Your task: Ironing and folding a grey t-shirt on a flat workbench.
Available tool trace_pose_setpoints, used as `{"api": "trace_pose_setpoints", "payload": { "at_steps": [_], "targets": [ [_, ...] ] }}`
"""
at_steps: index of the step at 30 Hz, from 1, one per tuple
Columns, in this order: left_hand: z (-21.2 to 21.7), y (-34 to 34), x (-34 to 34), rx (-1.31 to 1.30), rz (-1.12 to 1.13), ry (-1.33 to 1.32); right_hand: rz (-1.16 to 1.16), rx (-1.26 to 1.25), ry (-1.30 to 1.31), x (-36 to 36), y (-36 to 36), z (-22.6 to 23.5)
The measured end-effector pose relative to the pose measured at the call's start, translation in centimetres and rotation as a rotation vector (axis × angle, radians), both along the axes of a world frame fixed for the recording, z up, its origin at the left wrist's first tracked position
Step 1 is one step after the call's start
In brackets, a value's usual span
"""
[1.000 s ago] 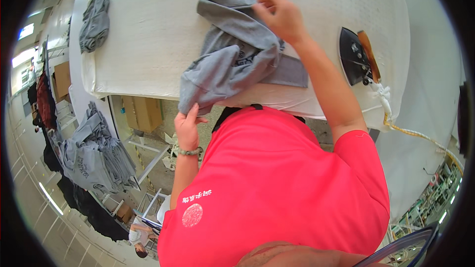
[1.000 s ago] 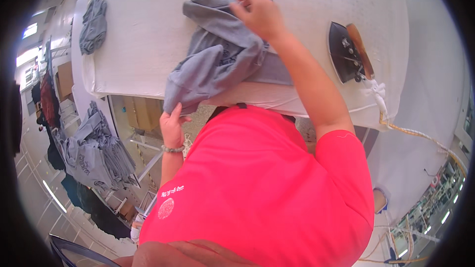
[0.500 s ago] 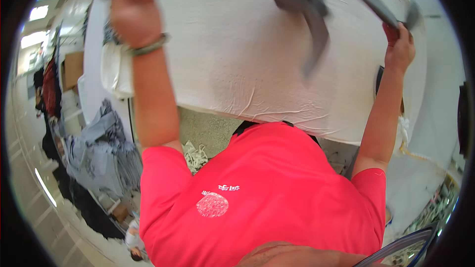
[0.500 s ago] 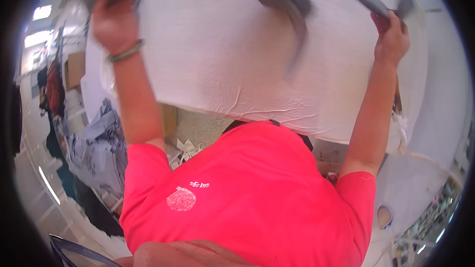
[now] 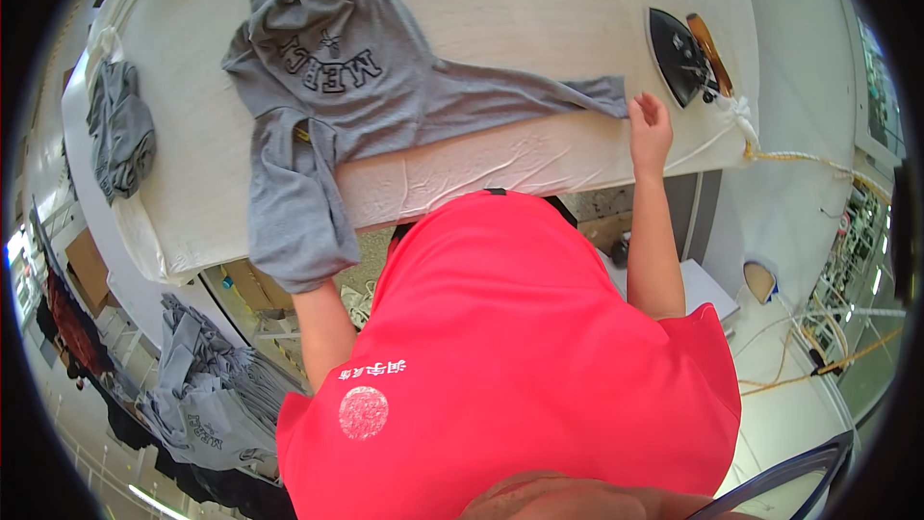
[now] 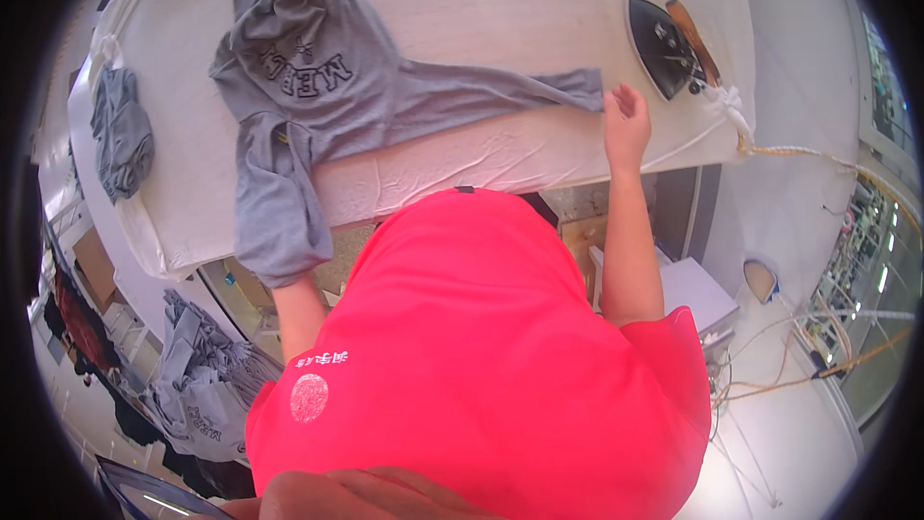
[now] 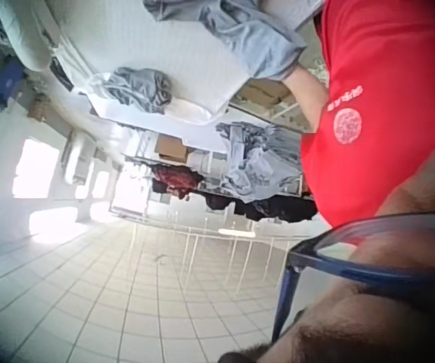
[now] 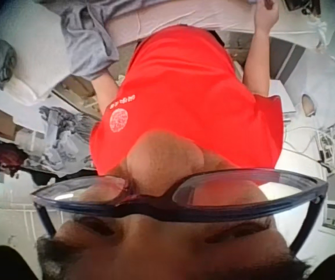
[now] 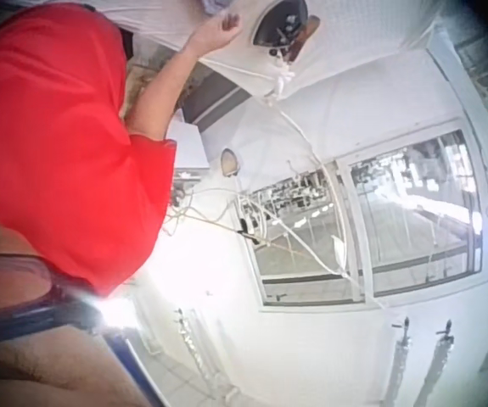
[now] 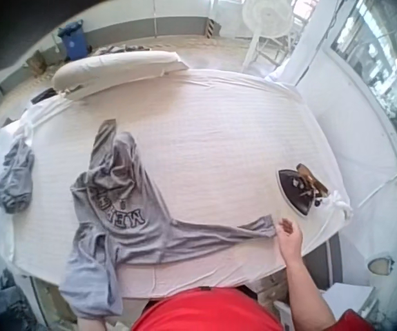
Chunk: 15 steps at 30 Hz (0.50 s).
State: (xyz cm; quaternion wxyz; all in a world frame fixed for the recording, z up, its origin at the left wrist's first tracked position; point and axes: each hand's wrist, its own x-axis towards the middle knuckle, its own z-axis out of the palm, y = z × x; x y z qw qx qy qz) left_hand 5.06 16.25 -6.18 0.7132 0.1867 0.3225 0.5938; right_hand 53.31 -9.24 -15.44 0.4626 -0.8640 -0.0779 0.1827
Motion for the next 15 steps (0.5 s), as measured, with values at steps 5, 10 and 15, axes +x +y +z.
{"api": "trace_pose_setpoints", "payload": {
  "at_steps": [5, 10, 15],
  "targets": [
    [-7.9, 2.4, -12.7, -0.170, -0.162, -0.053, 0.335, -0.367, -0.052, -0.2, 2.4, 3.2],
    [-14.4, 0.9, -11.7, -0.292, -0.296, -0.063, 0.366, -0.351, 0.038, 0.6, 1.0, 2.0],
    [-9.7, -3.7, 1.9, -0.306, -0.303, 0.377, 0.592, -0.295, -0.154, 0.3, 1.3, 3.0]
  ]
}}
